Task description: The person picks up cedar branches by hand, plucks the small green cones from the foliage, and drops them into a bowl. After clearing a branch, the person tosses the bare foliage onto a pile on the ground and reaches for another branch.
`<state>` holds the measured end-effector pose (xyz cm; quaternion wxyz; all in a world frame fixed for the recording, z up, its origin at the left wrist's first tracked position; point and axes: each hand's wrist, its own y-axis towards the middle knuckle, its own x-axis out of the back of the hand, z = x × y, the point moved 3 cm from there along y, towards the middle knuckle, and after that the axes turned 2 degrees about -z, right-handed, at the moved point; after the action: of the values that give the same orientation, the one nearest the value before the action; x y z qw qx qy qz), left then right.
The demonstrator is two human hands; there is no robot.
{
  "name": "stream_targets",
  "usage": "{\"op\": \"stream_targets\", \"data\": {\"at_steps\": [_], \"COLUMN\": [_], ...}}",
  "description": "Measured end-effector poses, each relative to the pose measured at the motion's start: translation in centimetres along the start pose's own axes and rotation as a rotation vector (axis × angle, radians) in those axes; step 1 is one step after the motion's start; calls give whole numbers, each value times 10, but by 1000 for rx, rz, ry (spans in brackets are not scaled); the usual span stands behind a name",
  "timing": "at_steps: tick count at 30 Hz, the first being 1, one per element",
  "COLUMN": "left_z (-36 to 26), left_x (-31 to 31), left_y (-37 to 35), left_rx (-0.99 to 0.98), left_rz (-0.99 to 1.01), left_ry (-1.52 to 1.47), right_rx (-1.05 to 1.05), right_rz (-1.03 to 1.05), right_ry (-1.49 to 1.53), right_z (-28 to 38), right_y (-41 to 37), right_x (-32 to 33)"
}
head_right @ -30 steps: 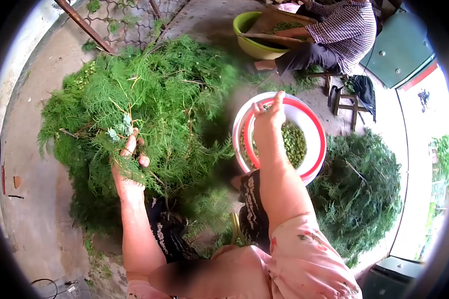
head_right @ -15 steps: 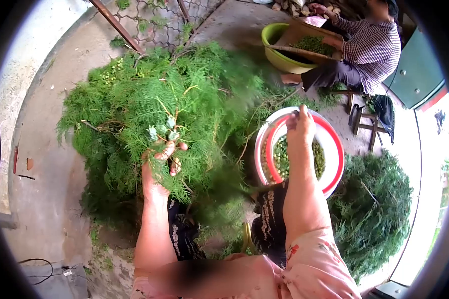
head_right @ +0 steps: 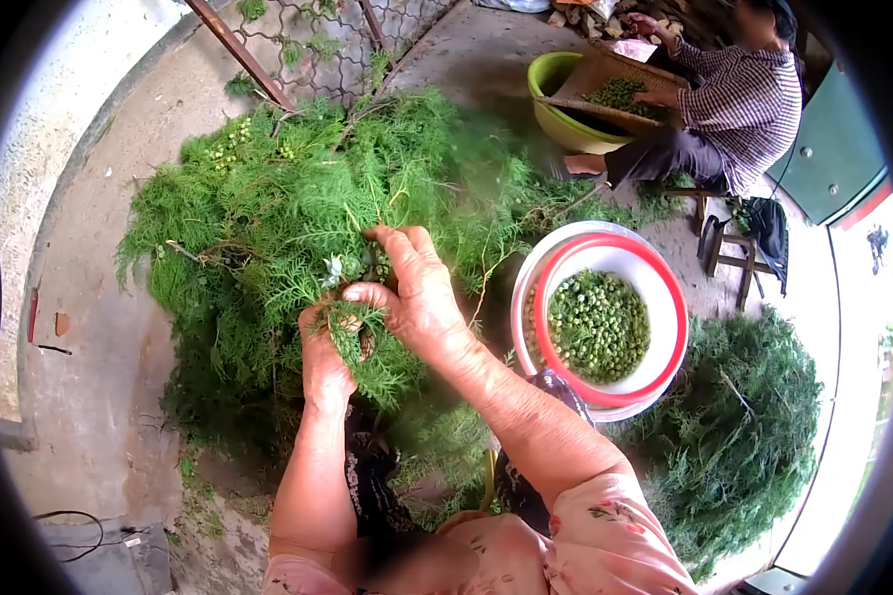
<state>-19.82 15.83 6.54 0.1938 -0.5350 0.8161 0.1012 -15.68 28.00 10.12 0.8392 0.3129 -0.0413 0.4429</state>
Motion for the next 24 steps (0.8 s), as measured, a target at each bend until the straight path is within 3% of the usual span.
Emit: {"op": "stream_targets", "data": {"at_steps": [2, 5, 6, 9, 15, 17, 18, 21, 22, 24], "left_z": [-1, -3, -1, -11, -14, -16, -15, -4, -5, -12], "left_x": [3, 5, 6, 8, 10, 13, 16, 17, 19, 13], "left_y": [0, 0, 1, 2, 4, 5, 6, 3, 5, 4], "left_rx": [34, 19, 11, 60, 171, 261, 243, 207, 199, 170], "left_rz": [-13, -7, -36, -26, 2, 62, 128, -139, -35, -69], "left_ry": [-2, 25, -9, -66, -113, -202, -217, -201, -167, -120], "right_rx": [30, -270, -143, -601, -811, -719, -707, -756, -772, -732], "right_rz": [-34, 5, 3, 66, 40, 43, 16, 10, 28, 73], "right_ry": [56, 348, 218, 778, 1456, 1683, 1625, 1526, 1510, 1530], "right_z": [-2, -11, -5, -5, -22, -27, -27, -21, -21, -20], "right_y": [0, -5, -2, -4, -7, -4, -3, -2, -2, -1], "right_x": [-6, -15, -10, -16, -19, -17, -15, -10, -9, -10]}}
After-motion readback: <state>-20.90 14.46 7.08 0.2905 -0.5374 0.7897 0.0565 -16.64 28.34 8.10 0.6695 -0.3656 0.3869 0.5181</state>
